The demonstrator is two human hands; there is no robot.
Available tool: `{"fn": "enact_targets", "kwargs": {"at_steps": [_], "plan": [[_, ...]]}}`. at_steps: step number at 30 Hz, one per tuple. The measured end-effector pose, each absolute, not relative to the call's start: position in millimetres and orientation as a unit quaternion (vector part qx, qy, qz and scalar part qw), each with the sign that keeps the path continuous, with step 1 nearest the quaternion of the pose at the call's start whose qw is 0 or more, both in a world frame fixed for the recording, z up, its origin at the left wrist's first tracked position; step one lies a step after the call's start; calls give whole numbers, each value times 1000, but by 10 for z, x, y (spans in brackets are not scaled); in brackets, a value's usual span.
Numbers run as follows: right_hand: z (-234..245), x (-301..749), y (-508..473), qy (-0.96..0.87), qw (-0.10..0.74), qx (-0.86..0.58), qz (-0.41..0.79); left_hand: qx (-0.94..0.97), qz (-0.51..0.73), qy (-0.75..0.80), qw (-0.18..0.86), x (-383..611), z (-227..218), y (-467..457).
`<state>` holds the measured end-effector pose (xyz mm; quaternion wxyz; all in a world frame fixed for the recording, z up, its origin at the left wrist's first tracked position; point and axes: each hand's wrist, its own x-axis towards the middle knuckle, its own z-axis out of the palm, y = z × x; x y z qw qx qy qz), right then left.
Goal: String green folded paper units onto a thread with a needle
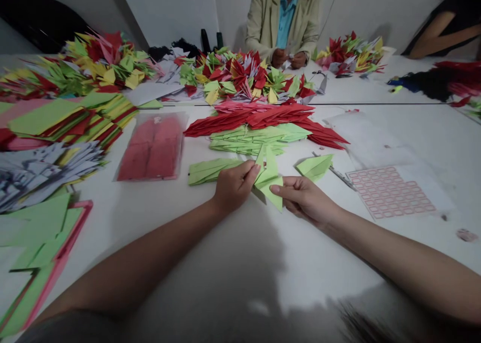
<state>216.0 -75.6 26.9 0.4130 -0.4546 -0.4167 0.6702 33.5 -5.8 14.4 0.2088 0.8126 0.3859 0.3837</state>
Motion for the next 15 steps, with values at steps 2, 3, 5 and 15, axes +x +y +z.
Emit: {"fn": "enact_targets", "kwargs": {"at_steps": [2, 3, 5, 15], "plan": [[246, 2158, -754, -425, 432, -450, 656, 770, 362, 375, 367, 355, 138, -24], [232, 2159, -751, -433, 439, -447, 648, 737, 347, 362, 453, 369, 126, -13], [206, 2164, -743, -455, 449, -437, 633, 662, 322, 342, 584, 399, 101, -2], [110, 2170, -733, -584, 397, -465, 534, 543, 332, 285, 717, 442, 122, -9]]}}
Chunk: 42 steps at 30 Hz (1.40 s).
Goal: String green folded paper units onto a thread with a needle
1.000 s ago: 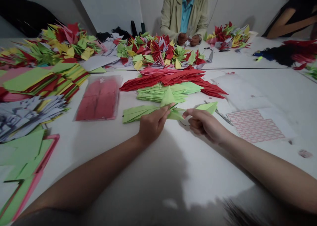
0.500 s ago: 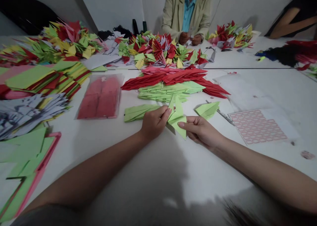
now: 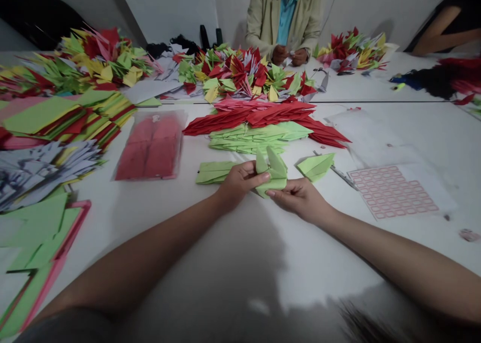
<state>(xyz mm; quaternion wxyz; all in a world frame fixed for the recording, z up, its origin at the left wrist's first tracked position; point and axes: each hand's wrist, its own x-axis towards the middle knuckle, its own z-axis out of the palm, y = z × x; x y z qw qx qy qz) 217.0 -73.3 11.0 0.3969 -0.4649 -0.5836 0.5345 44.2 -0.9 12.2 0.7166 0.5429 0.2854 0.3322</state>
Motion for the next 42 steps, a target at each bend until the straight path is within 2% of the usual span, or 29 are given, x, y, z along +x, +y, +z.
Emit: {"fn": "enact_targets", "kwargs": {"at_steps": [5, 9, 12, 16, 19, 23, 26, 30, 32, 37, 42], "plan": [[90, 2161, -747, -633, 366, -475, 489, 533, 283, 281, 746, 458, 137, -34], [145, 2199, -727, -654, 328, -507, 456, 570, 352, 339, 661, 438, 136, 14], [238, 2264, -707, -654, 287, -502, 488, 593, 398, 371, 593, 411, 121, 86], [398, 2338, -699, -673, 271, -449, 521, 607, 414, 379, 563, 380, 105, 160], [471, 2380, -678, -671, 354, -440, 480, 633, 401, 359, 557, 364, 109, 169], [420, 2453, -589, -661, 508, -463, 301, 680, 368, 316, 549, 346, 106, 162], [309, 2475, -524, -583, 582, -469, 319, 731, 363, 279, 505, 328, 87, 165], [191, 2407, -514, -531, 591, -453, 406, 782, 400, 256, 405, 311, 88, 133], [158, 2361, -529, -516, 587, -456, 425, 775, 412, 272, 396, 311, 101, 104], [127, 2334, -536, -484, 611, -461, 425, 735, 403, 302, 455, 331, 96, 81], [138, 2367, -518, -462, 644, -453, 408, 675, 350, 311, 570, 350, 71, 82]]}}
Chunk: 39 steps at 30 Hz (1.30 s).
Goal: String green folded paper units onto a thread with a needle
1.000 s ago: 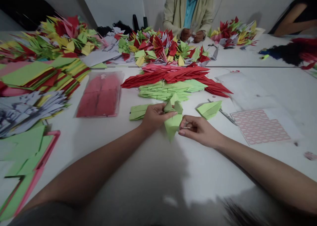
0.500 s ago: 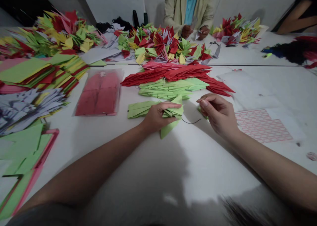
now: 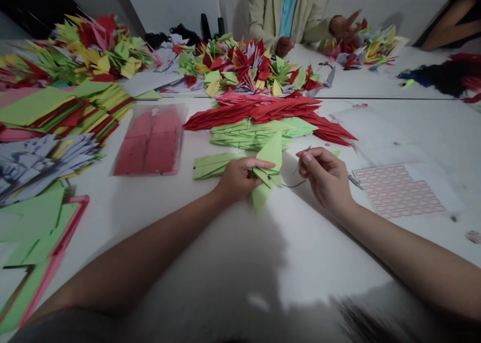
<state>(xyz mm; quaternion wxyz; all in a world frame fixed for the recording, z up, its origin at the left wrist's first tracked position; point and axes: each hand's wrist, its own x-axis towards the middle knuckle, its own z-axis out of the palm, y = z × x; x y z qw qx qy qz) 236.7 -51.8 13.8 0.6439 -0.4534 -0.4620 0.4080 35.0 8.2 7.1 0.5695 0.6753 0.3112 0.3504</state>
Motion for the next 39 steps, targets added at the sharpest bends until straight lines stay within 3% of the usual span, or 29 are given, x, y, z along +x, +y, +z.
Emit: {"fn": "enact_targets", "kwargs": {"at_steps": [12, 39], "plan": [[156, 2289, -574, -500, 609, -461, 408, 646, 244, 316, 651, 374, 68, 97], [191, 2300, -661, -644, 525, -481, 281, 695, 243, 292, 611, 363, 10, 98]]}}
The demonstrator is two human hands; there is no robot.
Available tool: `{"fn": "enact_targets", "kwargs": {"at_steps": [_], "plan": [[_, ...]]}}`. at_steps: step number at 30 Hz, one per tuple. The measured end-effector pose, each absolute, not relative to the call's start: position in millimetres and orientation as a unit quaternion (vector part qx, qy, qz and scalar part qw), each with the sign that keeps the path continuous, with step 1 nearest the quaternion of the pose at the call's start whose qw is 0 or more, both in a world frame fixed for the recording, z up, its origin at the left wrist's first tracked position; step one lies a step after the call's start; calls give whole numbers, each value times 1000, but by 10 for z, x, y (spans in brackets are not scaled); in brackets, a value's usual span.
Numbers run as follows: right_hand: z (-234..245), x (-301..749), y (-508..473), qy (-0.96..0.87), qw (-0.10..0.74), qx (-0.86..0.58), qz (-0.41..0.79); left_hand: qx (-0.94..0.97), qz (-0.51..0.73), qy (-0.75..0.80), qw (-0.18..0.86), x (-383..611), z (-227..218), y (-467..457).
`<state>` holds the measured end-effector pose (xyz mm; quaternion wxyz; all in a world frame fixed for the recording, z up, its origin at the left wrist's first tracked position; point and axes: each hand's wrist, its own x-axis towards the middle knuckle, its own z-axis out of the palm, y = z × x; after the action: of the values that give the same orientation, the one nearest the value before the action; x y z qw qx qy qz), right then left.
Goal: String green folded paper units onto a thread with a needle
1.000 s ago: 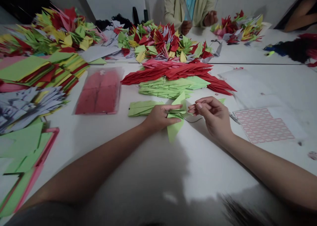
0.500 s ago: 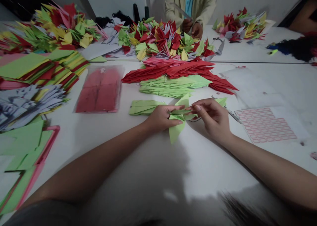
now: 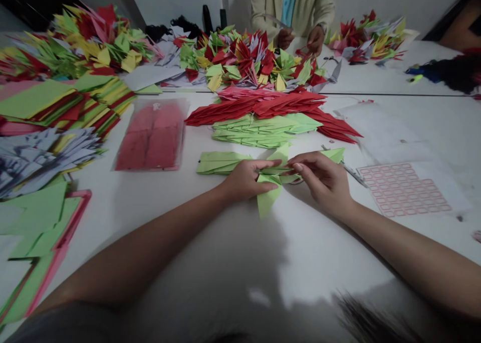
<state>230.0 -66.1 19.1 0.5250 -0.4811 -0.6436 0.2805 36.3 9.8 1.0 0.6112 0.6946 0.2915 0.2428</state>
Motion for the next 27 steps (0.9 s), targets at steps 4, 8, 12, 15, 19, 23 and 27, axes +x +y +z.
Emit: {"fn": "enact_targets", "kwargs": {"at_steps": [4, 8, 12, 15, 19, 23, 27], "plan": [[183, 2292, -666, -643, 531, -474, 282, 692, 238, 294, 614, 361, 12, 95], [177, 2295, -666, -651, 528, -477, 266, 692, 242, 293, 613, 366, 11, 92], [186, 2321, -664, -692, 501, -477, 208, 688, 245, 296, 616, 367, 24, 89], [205, 2346, -664, -729, 472, -472, 150, 699, 246, 298, 602, 364, 26, 101], [231, 2361, -657, -758, 448, -458, 120, 703, 245, 287, 603, 362, 15, 109], [230, 2337, -635, -723, 472, -471, 177, 678, 247, 296, 626, 370, 17, 82], [201, 2301, -607, -631, 537, -477, 294, 658, 248, 311, 639, 373, 42, 62]]}}
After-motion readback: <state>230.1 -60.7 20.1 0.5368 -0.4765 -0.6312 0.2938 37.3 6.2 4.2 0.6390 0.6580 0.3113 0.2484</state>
